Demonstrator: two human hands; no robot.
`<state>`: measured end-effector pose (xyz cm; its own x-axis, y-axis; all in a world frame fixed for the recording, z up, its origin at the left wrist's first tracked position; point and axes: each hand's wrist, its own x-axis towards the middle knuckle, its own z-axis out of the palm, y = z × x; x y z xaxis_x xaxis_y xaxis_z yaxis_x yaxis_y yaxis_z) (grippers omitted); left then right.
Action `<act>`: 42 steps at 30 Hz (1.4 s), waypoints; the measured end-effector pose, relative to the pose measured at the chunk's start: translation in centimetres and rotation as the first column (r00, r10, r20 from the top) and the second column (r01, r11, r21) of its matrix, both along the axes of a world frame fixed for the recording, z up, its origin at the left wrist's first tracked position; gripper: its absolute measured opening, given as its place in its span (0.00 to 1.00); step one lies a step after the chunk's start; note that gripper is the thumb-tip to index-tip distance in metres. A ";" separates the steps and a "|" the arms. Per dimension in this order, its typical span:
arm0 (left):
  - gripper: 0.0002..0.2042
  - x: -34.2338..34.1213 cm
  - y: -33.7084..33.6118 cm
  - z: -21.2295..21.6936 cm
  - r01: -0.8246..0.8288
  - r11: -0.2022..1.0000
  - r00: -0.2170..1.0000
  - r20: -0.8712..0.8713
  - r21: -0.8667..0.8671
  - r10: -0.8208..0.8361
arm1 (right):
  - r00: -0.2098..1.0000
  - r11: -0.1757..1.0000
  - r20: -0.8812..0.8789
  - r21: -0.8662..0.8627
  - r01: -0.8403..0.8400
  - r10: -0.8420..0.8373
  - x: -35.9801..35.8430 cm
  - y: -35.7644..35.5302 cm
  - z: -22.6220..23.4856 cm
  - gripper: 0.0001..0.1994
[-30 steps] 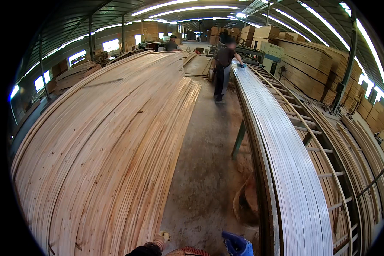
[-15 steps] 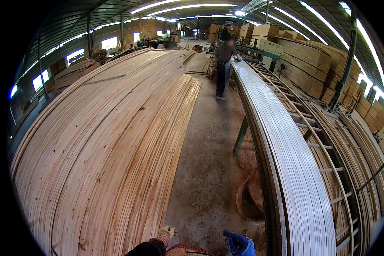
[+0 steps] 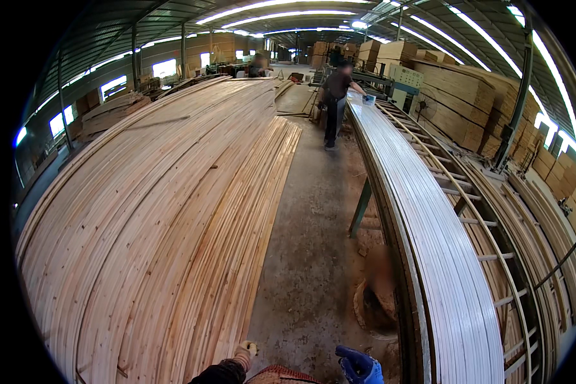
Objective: The person scoops a white paste from an orange bowl using a brush and applies it to the edges of long, curved wooden planks arranged on a rack. They then use their gloved hands to press the planks together, aligning them in a stack.
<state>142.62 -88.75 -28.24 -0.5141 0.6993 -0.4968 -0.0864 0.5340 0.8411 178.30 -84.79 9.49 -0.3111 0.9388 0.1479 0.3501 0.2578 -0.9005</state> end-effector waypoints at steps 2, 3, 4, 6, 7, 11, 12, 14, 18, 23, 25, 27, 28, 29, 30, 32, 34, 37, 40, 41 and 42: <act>0.08 0.3 -0.4 0.0 -0.025 0.999 0.999 0.019 -0.033 0.026 | 0.999 1.000 0.040 0.009 -0.001 0.001 0.2 0.1 0.2 0.13; 0.08 0.4 -0.5 0.3 -0.039 0.998 0.999 0.026 -0.046 0.040 | 0.998 1.000 0.058 0.018 -0.003 0.002 0.2 0.2 0.3 0.13; 0.08 0.5 -0.5 0.7 -0.046 0.996 0.999 0.024 -0.078 0.048 | 0.998 1.000 0.068 0.026 -0.007 0.006 0.2 0.2 0.2 0.13; 0.08 1.1 -0.4 1.3 -0.063 0.988 0.998 0.018 -0.144 0.066 | 0.996 0.999 0.089 0.038 -0.019 0.015 0.2 0.4 0.0 0.13; 0.08 1.2 -0.2 1.7 -0.063 0.990 0.998 0.021 -0.128 0.066 | 0.997 0.999 0.070 0.037 -0.026 0.023 0.1 0.5 0.0 0.14; 0.08 2.7 1.7 4.1 -0.040 0.986 0.993 0.105 -0.163 0.058 | 0.999 0.999 0.034 0.038 -0.033 0.032 0.1 0.6 -0.2 0.14; 0.08 2.5 1.6 5.4 -0.038 0.979 0.989 0.130 -0.201 0.065 | 0.999 0.999 0.022 0.034 -0.038 0.038 -0.1 0.5 -0.1 0.14; 0.08 2.2 1.3 4.5 -0.046 0.993 0.994 0.098 -0.112 0.057 | 0.999 0.998 0.034 0.039 -0.040 0.039 -0.4 0.3 0.5 0.14; 0.08 3.4 2.1 6.5 -0.053 0.988 0.992 0.103 -0.142 0.068 | 0.997 0.997 0.071 0.065 -0.029 0.024 0.0 0.2 0.7 0.13; 0.08 3.1 0.2 4.3 -0.022 0.999 0.999 0.042 -0.031 0.023 | 0.998 0.999 0.065 -0.048 0.012 -0.009 -0.5 -0.9 2.2 0.14; 0.08 3.3 1.2 3.7 0.013 0.999 1.000 0.024 -0.031 -0.012 | 0.998 0.998 0.057 -0.059 0.032 -0.028 -0.2 -0.7 2.6 0.14; 0.08 3.5 0.8 3.2 0.078 0.983 0.997 0.017 -0.168 -0.076 | 0.998 0.998 0.049 -0.032 0.044 -0.043 0.4 -1.7 1.0 0.14; 0.08 3.6 0.1 2.8 0.077 0.981 0.997 0.038 -0.178 -0.071 | 0.998 0.991 0.037 -0.114 0.063 -0.059 0.5 -2.3 0.7 0.14; 0.09 3.7 0.0 2.5 0.089 0.980 0.996 0.024 -0.177 -0.086 | 0.997 0.993 0.056 -0.103 0.065 -0.060 0.7 -2.5 0.5 0.14; 0.09 3.7 0.2 2.0 0.102 0.979 0.995 0.011 -0.177 -0.102 | 0.995 0.993 0.076 -0.093 0.068 -0.062 1.0 -2.7 0.2 0.14; 0.09 4.3 0.0 1.2 0.161 0.973 0.987 0.001 -0.166 -0.163 | 0.991 0.978 0.102 -0.181 0.101 -0.083 1.5 -3.4 0.2 0.14; 0.10 4.6 0.3 0.3 0.229 0.968 0.973 -0.014 -0.105 -0.232 | 0.989 0.932 0.102 -0.336 0.136 -0.107 1.9 -4.0 0.9 0.14; 0.13 5.2 0.5 -1.3 0.272 0.961 0.951 -0.142 -0.038 -0.275 | 0.992 0.993 0.066 -0.054 0.109 -0.105 3.4 -5.2 -0.2 0.13; 0.13 7.9 0.7 -0.4 0.265 0.964 0.958 -0.116 0.019 -0.261 | 0.988 0.991 0.092 -0.036 0.127 -0.123 5.5 -6.3 0.9 0.13; 0.13 8.7 0.9 0.1 0.263 0.964 0.958 -0.107 -0.021 -0.264 | 0.988 0.992 0.092 0.044 0.121 -0.125 6.4 -6.7 0.8 0.13; 0.13 9.6 1.2 0.9 0.263 0.963 0.958 -0.098 -0.056 -0.268 | 0.987 0.985 0.094 0.127 0.116 -0.128 7.4 -6.9 0.4 0.13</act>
